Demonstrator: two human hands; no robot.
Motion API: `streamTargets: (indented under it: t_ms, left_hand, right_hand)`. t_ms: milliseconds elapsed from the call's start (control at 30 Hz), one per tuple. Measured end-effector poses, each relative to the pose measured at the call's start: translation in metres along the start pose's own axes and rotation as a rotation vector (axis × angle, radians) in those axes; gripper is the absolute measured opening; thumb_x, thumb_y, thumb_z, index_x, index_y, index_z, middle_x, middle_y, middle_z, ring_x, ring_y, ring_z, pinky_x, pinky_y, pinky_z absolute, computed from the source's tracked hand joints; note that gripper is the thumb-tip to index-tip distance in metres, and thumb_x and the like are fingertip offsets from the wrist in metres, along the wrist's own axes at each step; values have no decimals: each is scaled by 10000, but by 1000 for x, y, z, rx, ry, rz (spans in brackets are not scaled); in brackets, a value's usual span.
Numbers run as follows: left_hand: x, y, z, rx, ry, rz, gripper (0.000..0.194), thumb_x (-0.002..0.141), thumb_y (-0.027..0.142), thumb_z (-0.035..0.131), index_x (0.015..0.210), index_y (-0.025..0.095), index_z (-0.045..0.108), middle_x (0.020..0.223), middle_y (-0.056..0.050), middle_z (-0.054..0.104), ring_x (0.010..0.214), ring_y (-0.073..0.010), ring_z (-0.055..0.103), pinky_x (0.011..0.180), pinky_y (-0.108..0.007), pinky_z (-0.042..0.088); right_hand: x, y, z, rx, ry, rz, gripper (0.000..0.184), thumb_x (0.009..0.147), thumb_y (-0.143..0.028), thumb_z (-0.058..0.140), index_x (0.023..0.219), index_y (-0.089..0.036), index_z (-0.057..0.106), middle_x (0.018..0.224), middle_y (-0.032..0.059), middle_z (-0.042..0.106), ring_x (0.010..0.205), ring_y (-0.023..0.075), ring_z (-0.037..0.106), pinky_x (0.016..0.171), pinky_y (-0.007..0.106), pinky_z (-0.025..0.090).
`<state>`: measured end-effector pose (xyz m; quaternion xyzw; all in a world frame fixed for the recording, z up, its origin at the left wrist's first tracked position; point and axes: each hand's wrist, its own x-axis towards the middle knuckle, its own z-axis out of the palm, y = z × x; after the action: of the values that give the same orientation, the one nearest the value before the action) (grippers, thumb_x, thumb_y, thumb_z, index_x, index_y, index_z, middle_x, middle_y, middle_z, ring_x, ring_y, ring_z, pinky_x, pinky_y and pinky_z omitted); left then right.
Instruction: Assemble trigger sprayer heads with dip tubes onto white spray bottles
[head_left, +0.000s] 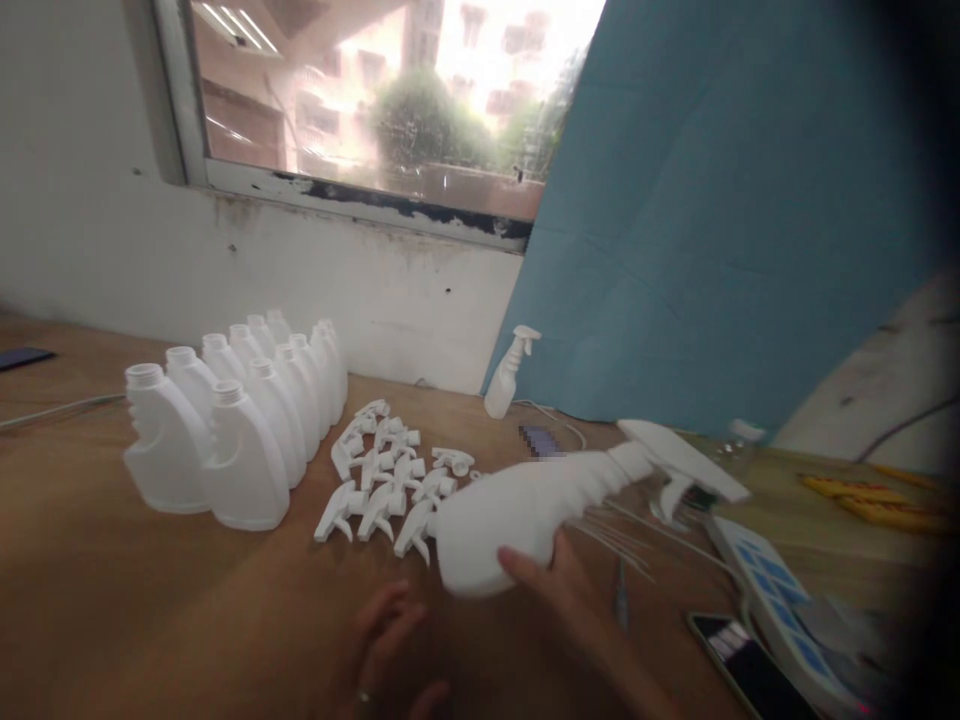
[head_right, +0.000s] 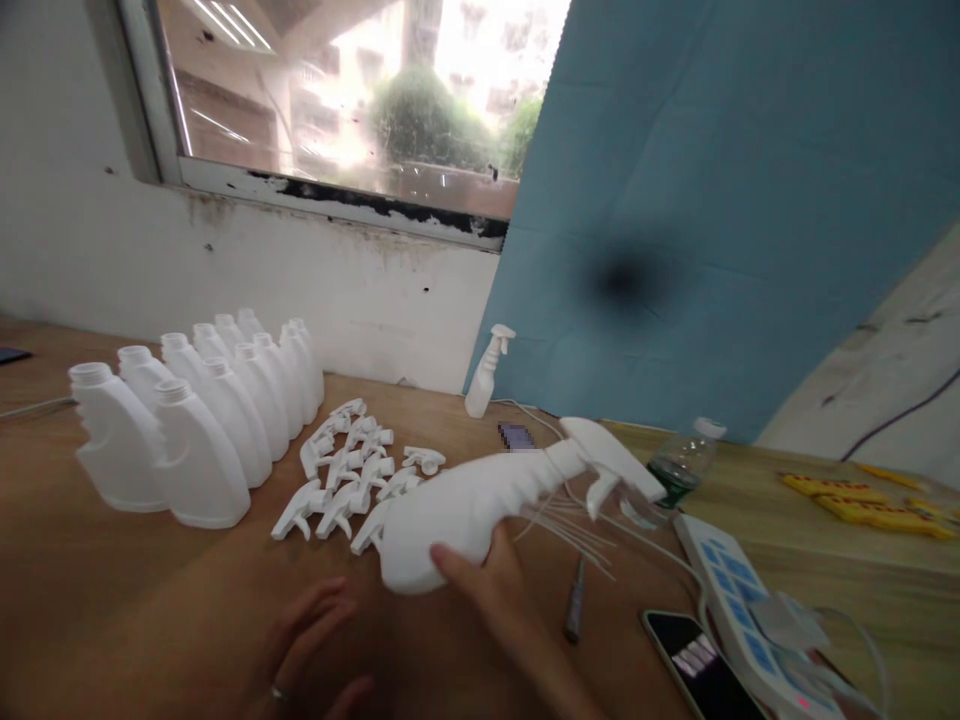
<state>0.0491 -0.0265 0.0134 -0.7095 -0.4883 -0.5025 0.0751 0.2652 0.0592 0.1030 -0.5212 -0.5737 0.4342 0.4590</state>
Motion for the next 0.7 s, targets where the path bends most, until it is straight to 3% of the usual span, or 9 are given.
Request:
streamTargets:
  t_ms: [133, 200, 333, 500, 700]
  left_hand:
    - [2, -43, -8, 67, 17, -74, 363, 898, 320, 560, 1241, 211, 517, 1196, -104, 610, 1028, -205, 658, 816, -285, 587]
    - [-2, -58, -6, 108, 1, -99, 368, 896, 308, 552, 1242, 194, 504, 1210, -115, 596, 1058, -214, 641, 825, -299, 585]
    - [-10, -69, 3, 248, -113, 30, 340, 839, 324, 604, 1154, 201, 567, 1126, -94, 646, 986, -225, 656, 780, -311, 587]
    - [-16, -75, 13, 436, -203, 243, 346, 782, 404, 672, 1085, 243, 632, 1074, -56, 693, 939, -255, 653, 738, -357, 553]
    - [-25, -86, 22, 500, -181, 293, 315, 807, 443, 645, 1073, 275, 656, 1050, -35, 704, 916, -238, 646, 727, -341, 508]
  right_hand:
    - [107, -7, -25, -333, 155, -250, 547, 666, -348, 699, 1160, -164, 551, 1066, 87, 675, 1034, 293, 626, 898, 412, 510]
    - [159, -6, -29, -611, 165, -254, 520, 680, -317, 687, 1153, -159, 537, 1103, 86, 667, 1020, 265, 632, 879, 380, 511]
    - [237, 4, -19, -739, 152, -187, 558, 617, -252, 753, 1115, -119, 538, 1086, 132, 676, 958, 267, 654, 784, 331, 522]
    - [292, 22, -3, -852, 184, -84, 558, 627, -266, 770, 1102, -97, 531, 1065, 167, 679, 954, 286, 664, 726, 305, 515]
    - [331, 30, -1, -958, 237, -28, 650, 681, -316, 780, 1193, -50, 481, 1138, 234, 644, 1048, 304, 645, 756, 295, 515]
